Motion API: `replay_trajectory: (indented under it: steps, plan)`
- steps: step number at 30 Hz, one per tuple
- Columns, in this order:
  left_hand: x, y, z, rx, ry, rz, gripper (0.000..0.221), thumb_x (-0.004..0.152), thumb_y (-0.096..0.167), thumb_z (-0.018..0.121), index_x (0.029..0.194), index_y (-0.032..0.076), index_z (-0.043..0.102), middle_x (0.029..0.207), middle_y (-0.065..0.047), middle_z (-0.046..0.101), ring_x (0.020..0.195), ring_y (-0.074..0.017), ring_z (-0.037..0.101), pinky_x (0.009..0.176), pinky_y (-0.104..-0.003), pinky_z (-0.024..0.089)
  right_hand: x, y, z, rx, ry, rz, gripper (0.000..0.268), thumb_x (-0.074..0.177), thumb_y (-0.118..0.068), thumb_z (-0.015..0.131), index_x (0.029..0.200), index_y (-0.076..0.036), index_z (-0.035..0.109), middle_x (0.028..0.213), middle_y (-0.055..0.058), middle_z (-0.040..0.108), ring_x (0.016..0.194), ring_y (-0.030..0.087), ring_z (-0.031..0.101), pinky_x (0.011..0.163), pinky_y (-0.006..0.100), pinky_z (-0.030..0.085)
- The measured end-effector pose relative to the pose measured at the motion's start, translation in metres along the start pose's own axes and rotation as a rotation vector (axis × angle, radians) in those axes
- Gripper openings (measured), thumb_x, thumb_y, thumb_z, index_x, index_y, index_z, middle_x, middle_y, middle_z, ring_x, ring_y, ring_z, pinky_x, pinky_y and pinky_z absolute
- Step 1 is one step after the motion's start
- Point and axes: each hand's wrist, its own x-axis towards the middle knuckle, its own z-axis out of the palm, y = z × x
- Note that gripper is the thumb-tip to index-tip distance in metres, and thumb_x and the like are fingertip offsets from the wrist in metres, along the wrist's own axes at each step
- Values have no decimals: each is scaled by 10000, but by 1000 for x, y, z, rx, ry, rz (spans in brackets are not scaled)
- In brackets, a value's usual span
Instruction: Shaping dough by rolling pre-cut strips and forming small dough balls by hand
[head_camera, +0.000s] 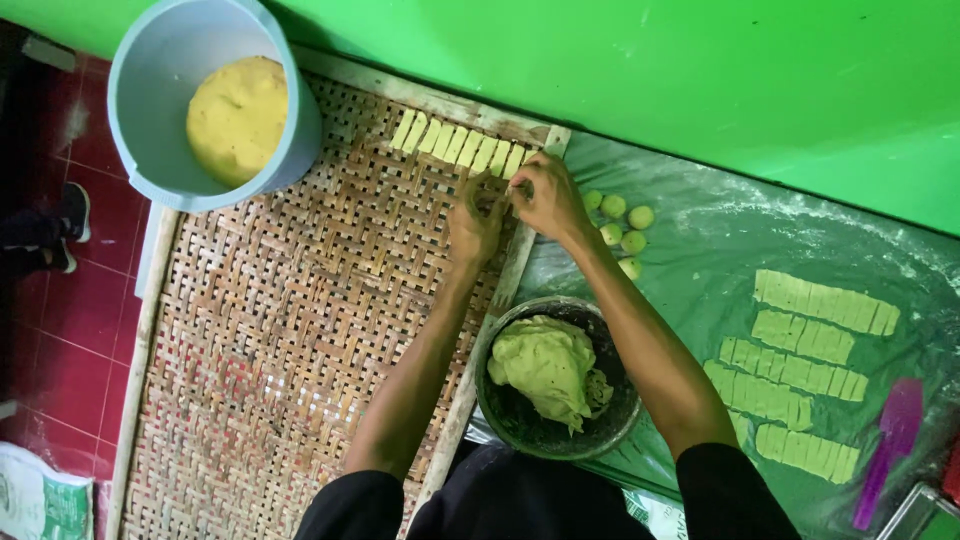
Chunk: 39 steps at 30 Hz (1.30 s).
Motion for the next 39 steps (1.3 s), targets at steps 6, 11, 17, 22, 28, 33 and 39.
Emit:
replay_trajectory:
  steps: [6,11,17,22,28,33,39]
  plan:
    - [-11,15,3,-14,100,-34,376,855,234,785,1194,106,683,949,-111,797,904,-321,772,772,-445,644,-1,12,18,-62,20,41,95,769,-182,766,803,-121,703,899,132,661,869,396,679,826,492,538]
    - [-15,24,4,-9,121,20,347,846,175,787,1171,93,694,937,-117,796,877,-332,772,745,-448,648,1,9,14,-49,52,61,109,742,-186,756,781,-121,678,903,124,663,876,392,684,818,476,542]
    - [-22,9,13,84,163,70,297,833,179,788,1093,71,693,894,-174,777,854,-403,751,721,-543,615,1,10,23,-111,56,46,96,746,-135,744,772,-94,661,893,150,647,850,425,672,778,510,534]
    - [-21,-14,25,49,190,123,196,833,132,768,1020,102,717,864,-129,781,817,-365,760,688,-474,617,1,12,29,-127,63,86,86,773,-103,754,787,-85,671,902,135,641,869,403,672,772,486,538]
    - [-28,-5,21,31,211,159,211,827,66,764,1031,56,711,897,-189,766,867,-410,746,723,-501,606,-1,3,21,-109,37,96,105,815,-98,770,816,-80,666,921,124,626,882,390,666,765,490,530]
    - [-25,-21,31,106,224,235,227,803,142,794,1006,102,699,876,-136,728,865,-366,729,745,-466,593,-2,13,30,-80,62,90,92,786,-117,752,815,-65,682,946,157,628,915,431,648,809,512,530]
    - [-37,2,15,76,215,276,228,816,76,771,1029,73,687,886,-151,690,885,-388,708,769,-489,580,-2,2,24,-97,91,108,79,781,-132,736,795,-88,671,922,132,621,907,414,649,802,505,522]
